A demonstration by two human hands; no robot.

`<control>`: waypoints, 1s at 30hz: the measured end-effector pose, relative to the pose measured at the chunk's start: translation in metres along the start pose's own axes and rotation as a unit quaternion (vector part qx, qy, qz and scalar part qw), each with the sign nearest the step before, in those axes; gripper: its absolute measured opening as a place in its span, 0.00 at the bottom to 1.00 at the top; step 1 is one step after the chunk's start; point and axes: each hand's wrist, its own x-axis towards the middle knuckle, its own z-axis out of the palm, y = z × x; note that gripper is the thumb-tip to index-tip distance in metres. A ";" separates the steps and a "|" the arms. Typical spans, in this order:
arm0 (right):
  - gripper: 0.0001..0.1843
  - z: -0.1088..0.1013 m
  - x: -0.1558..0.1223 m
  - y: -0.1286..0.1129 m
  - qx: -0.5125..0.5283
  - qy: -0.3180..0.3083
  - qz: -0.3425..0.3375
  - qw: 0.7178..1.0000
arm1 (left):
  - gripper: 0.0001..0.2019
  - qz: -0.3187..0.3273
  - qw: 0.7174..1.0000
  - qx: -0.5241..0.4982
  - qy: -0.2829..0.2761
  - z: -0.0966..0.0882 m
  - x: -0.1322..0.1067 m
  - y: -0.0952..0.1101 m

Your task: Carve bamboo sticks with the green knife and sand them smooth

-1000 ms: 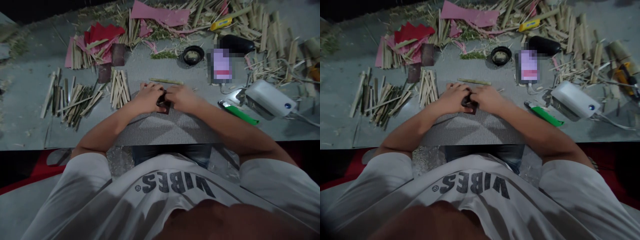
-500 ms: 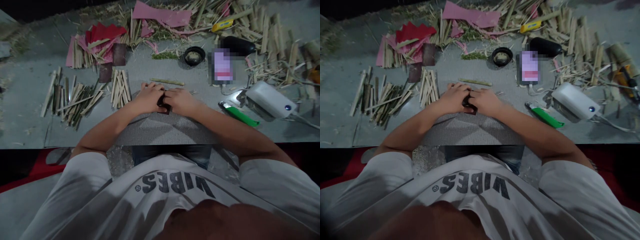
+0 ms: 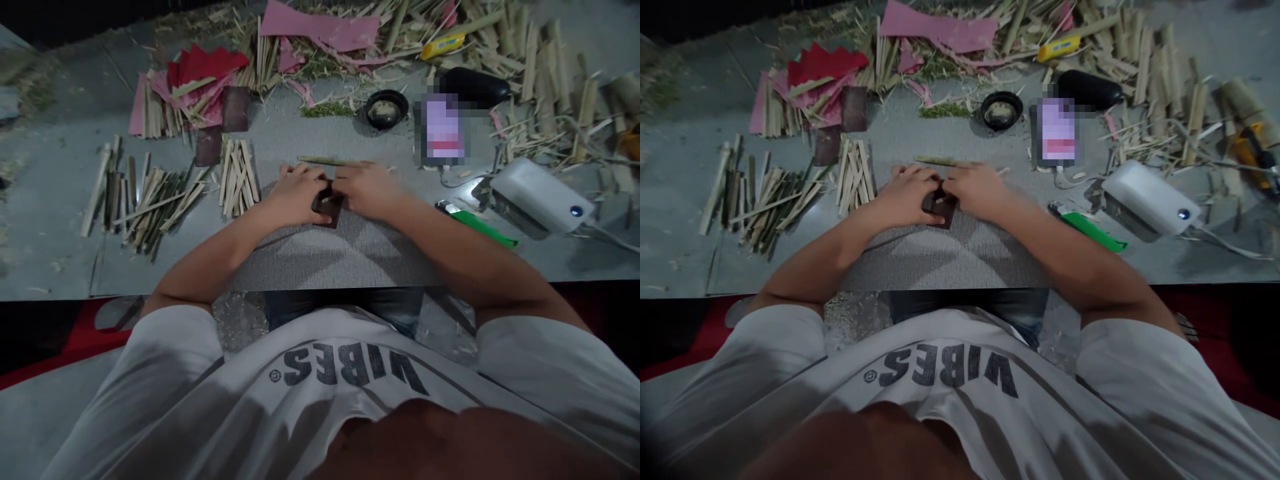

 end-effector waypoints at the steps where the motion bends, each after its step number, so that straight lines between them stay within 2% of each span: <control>1: 0.21 -0.001 -0.001 0.002 -0.002 0.000 0.015 1.000 | 0.35 0.000 1.000 -0.003 0.002 0.000 0.000 -0.001; 3: 0.22 -0.004 -0.002 0.001 0.002 -0.006 0.022 1.000 | 0.37 0.002 1.000 -0.012 0.006 0.001 0.001 -0.003; 7: 0.19 -0.006 0.000 -0.005 0.018 -0.023 -0.021 0.999 | 0.34 0.011 1.000 -0.013 0.008 0.004 0.002 -0.008; 13: 0.16 -0.005 0.001 0.011 0.016 0.002 0.035 0.999 | 0.37 0.002 1.000 -0.017 0.016 0.005 0.001 -0.007; 19: 0.16 0.002 0.001 0.001 0.034 -0.013 -0.040 0.999 | 0.34 0.013 0.999 -0.029 0.020 0.006 0.002 -0.010; 24: 0.17 0.000 -0.002 0.013 0.052 0.011 0.030 0.998 | 0.35 0.010 0.999 -0.038 0.023 0.006 0.001 -0.008; 28: 0.19 -0.004 -0.003 0.001 0.059 -0.028 -0.033 0.997 | 0.34 0.004 0.999 -0.047 0.013 0.003 0.001 -0.004; 30: 0.18 -0.006 -0.002 0.002 0.070 -0.032 -0.018 0.997 | 0.34 0.001 0.999 -0.047 0.013 0.002 0.001 -0.003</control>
